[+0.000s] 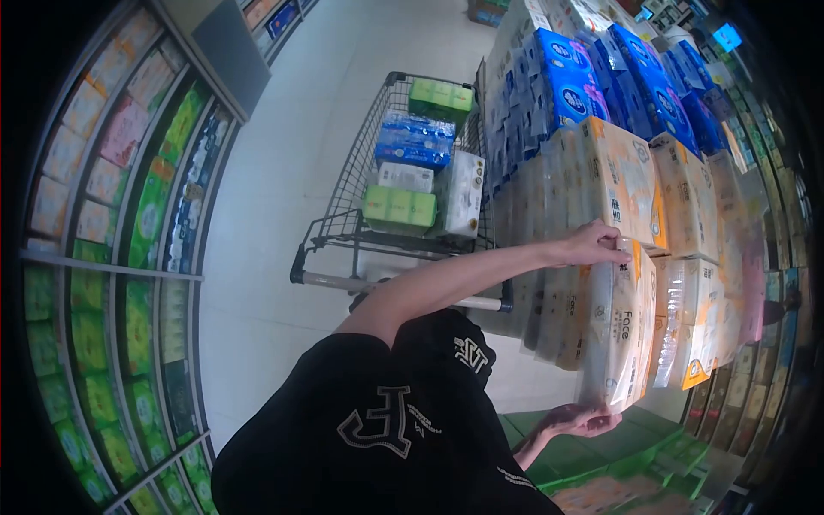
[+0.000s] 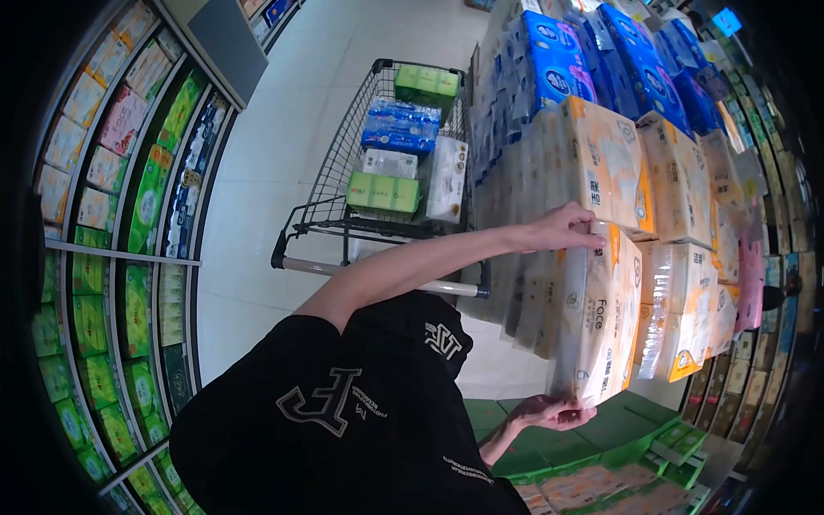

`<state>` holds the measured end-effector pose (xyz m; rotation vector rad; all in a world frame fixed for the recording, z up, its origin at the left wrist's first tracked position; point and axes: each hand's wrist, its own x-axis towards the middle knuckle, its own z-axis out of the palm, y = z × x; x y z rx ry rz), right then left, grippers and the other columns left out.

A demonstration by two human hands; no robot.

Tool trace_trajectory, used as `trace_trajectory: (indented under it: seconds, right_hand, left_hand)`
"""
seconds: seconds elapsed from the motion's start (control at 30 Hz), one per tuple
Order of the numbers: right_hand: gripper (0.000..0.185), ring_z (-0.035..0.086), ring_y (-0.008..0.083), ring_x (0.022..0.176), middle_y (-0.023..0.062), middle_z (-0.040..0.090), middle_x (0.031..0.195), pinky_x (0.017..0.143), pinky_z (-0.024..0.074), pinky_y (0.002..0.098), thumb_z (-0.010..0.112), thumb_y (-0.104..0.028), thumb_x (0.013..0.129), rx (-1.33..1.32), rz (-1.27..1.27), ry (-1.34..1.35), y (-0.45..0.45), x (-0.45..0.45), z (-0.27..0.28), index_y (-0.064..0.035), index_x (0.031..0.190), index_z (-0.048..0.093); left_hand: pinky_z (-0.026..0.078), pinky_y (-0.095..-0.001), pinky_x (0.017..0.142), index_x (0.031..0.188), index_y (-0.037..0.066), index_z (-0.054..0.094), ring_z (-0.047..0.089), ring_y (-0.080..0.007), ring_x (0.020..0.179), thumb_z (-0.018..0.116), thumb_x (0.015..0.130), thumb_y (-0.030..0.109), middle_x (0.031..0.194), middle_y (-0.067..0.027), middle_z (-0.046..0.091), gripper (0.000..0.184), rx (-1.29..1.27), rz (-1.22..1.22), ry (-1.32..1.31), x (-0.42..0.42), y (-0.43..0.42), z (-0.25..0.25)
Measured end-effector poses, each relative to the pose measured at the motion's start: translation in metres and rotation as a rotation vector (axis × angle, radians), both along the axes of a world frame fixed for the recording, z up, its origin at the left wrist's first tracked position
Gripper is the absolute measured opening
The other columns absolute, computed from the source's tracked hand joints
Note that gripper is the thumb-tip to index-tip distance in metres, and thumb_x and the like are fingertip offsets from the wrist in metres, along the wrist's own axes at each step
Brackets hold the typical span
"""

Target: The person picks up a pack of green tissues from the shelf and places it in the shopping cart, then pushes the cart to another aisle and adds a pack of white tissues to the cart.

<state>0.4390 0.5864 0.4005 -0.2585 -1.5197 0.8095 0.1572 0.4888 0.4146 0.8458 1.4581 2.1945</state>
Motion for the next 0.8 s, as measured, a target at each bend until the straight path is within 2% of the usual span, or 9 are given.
trace_trajectory:
  seconds: [0.1,0.33,0.53,0.6,0.67,0.7,0.73,0.77,0.8]
  right_hand:
    - [0.031,0.049,0.0233,0.107,0.0114,0.047,0.112,0.099,0.0379,0.0401,0.055,-0.027,0.099,0.001,-0.065,0.108,0.011,0.008,0.022,0.0003,0.110,0.049]
    - [0.027,0.052,0.0232,0.104,0.0117,0.048,0.108,0.092,0.0447,0.0405,0.049,-0.027,0.099,0.121,-0.087,0.220,-0.010,-0.002,0.074,-0.0004,0.096,0.051]
    - [0.032,0.056,0.0243,0.098,0.0155,0.053,0.109,0.088,0.0466,0.0406,0.049,-0.030,0.099,0.101,0.033,0.147,-0.042,-0.031,0.093,0.0016,0.097,0.053]
    - [0.038,0.056,0.0247,0.097,0.0163,0.055,0.110,0.085,0.0470,0.0404,0.049,-0.034,0.098,0.024,0.037,0.130,-0.071,-0.060,0.094,0.0036,0.099,0.053]
    - [0.031,0.054,0.0240,0.099,0.0177,0.056,0.110,0.087,0.0443,0.0403,0.045,-0.026,0.101,0.017,0.112,-0.031,-0.067,-0.076,0.074,0.0035,0.100,0.054]
    - [0.025,0.053,0.0196,0.091,0.0144,0.057,0.104,0.085,0.0435,0.0356,0.042,-0.021,0.102,-0.038,0.258,-0.031,-0.094,-0.098,0.077,0.0007,0.095,0.053]
    - [0.020,0.047,0.0111,0.079,0.0065,0.052,0.093,0.075,0.0403,0.0255,0.044,-0.017,0.101,-0.049,0.447,-0.159,-0.090,-0.109,0.061,-0.0024,0.089,0.050]
    - [0.017,0.037,0.0050,0.071,0.0003,0.044,0.085,0.065,0.0315,0.0193,0.046,-0.013,0.100,-0.155,0.568,-0.240,-0.102,-0.131,0.053,-0.0044,0.086,0.047]
    - [0.015,0.033,0.0027,0.070,-0.0034,0.038,0.081,0.061,0.0262,0.0192,0.049,-0.013,0.100,-0.082,0.764,-0.342,-0.110,-0.155,0.049,-0.0058,0.086,0.048]
  left_hand:
    - [0.037,-0.0354,0.101,0.083,0.007,0.060,0.046,-0.0260,0.119,0.075,0.079,0.040,0.111,-0.0127,0.052,0.037,0.019,0.028,0.092,0.020,-0.014,0.020]
    - [0.039,-0.0367,0.101,0.081,0.005,0.059,0.049,-0.0270,0.119,0.079,0.076,0.032,0.117,-0.0139,0.054,0.034,0.123,0.130,0.273,0.044,-0.082,0.046]
    - [0.041,-0.0383,0.101,0.082,0.004,0.060,0.053,-0.0237,0.118,0.077,0.079,0.019,0.124,-0.0141,0.055,0.023,-0.004,0.507,0.509,0.060,-0.190,0.057]
    - [0.041,-0.0370,0.101,0.086,0.004,0.062,0.054,-0.0212,0.116,0.075,0.081,0.014,0.126,-0.0140,0.054,0.018,0.044,0.527,0.373,0.058,-0.220,0.050]
    - [0.046,-0.0324,0.094,0.093,0.002,0.063,0.059,-0.0190,0.107,0.076,0.082,0.018,0.118,-0.0121,0.058,0.023,-0.063,0.721,0.415,0.054,-0.252,0.038]
    - [0.048,-0.0319,0.090,0.100,0.001,0.063,0.059,-0.0175,0.104,0.075,0.082,0.017,0.112,-0.0100,0.060,0.026,-0.060,0.734,0.301,0.052,-0.267,0.028]
    - [0.049,-0.0314,0.087,0.106,0.000,0.063,0.060,-0.0159,0.100,0.075,0.083,0.016,0.105,-0.0080,0.063,0.031,-0.057,0.748,0.187,0.050,-0.281,0.017]
    - [0.050,-0.0297,0.081,0.110,0.000,0.062,0.061,-0.0145,0.095,0.074,0.084,0.016,0.100,-0.0067,0.064,0.033,-0.132,0.787,0.092,0.049,-0.296,0.006]
    - [0.051,-0.0280,0.075,0.114,0.000,0.061,0.062,-0.0130,0.090,0.073,0.085,0.016,0.095,-0.0054,0.065,0.035,-0.205,0.824,-0.004,0.049,-0.309,-0.006]
